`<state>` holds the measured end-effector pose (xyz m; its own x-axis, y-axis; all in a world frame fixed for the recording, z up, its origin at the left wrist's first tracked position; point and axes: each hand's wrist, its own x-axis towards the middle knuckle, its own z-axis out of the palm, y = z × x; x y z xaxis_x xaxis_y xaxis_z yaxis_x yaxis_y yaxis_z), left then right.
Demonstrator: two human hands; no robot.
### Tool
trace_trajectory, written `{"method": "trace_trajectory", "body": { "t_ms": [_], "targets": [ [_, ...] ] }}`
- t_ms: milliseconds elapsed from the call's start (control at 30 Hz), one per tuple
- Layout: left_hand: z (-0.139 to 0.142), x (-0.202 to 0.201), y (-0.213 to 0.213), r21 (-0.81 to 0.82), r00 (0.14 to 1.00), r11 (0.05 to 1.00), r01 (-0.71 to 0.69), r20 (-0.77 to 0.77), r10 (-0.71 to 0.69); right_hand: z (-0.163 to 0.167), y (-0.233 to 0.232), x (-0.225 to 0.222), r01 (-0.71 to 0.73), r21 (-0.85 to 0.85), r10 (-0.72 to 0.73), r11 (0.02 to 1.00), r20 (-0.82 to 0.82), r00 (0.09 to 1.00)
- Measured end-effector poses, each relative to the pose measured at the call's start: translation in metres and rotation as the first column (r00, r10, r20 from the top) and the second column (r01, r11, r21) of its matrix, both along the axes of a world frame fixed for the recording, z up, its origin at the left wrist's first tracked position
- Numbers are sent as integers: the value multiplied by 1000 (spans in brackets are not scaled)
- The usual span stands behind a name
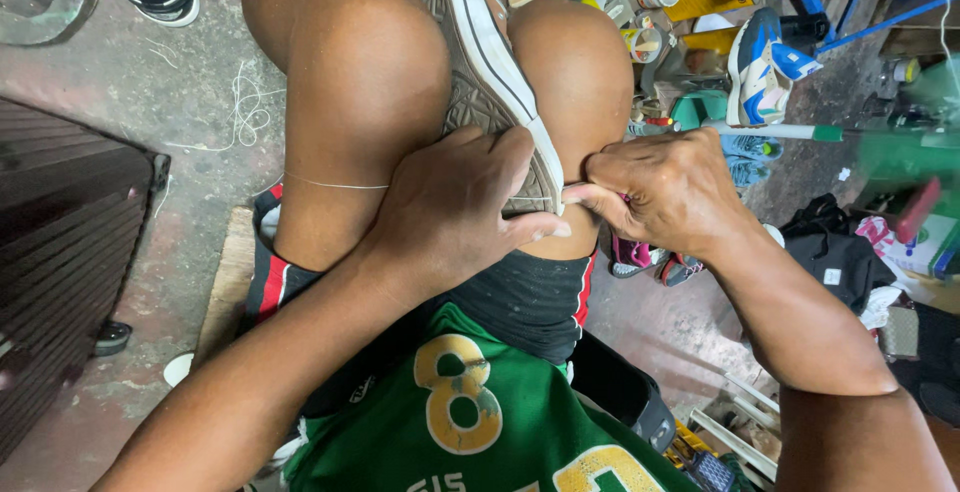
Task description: The person sits on the floor of a shoe repair workshop with a canvas sneaker braced on their lap and hand-stitches the sole to the upper using a needle and white thread. They repeatedly push the needle through the sole edge, pull the thread taut, and work along the shoe's perimeter.
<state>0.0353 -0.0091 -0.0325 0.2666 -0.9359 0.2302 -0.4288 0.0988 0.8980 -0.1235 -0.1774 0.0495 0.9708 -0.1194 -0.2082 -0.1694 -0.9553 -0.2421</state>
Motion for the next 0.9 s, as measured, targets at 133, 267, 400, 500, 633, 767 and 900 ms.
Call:
{"method": "trace_trajectory", "body": {
  "t_ms": [133, 267, 400, 500, 633, 767, 900],
  "targets": [
    [-1, 3, 0, -1, 999, 1000, 21, -48, -21, -6, -6, -5, 10, 164, -13, 986, 16, 1000],
    [-2, 6, -2, 0, 997, 999, 37, -69, -37, -17, -9, -11, 118, 384, -143, 916, 36, 989],
    [-1, 9, -4, -66, 998, 997, 29, -53, -33, -23, -10, -13, 146, 422, -190, 895, 63, 980],
    [-1, 13, -4, 55, 984, 993, 102, -153, -93, -24, -9, -10, 142, 428, -191, 892, 73, 979],
    [-2, 19, 0, -9, 986, 996, 90, -142, -90, -21, -3, -2, 142, 454, -193, 880, 67, 979],
    [-5, 24, 3, -1, 979, 992, 125, -161, -124, -17, 5, 8, 135, 442, -184, 887, 70, 981],
    [-6, 25, 6, -88, 984, 991, 97, -138, -108, -16, 14, 16, 143, 405, -183, 903, 61, 981]
  ]
}}
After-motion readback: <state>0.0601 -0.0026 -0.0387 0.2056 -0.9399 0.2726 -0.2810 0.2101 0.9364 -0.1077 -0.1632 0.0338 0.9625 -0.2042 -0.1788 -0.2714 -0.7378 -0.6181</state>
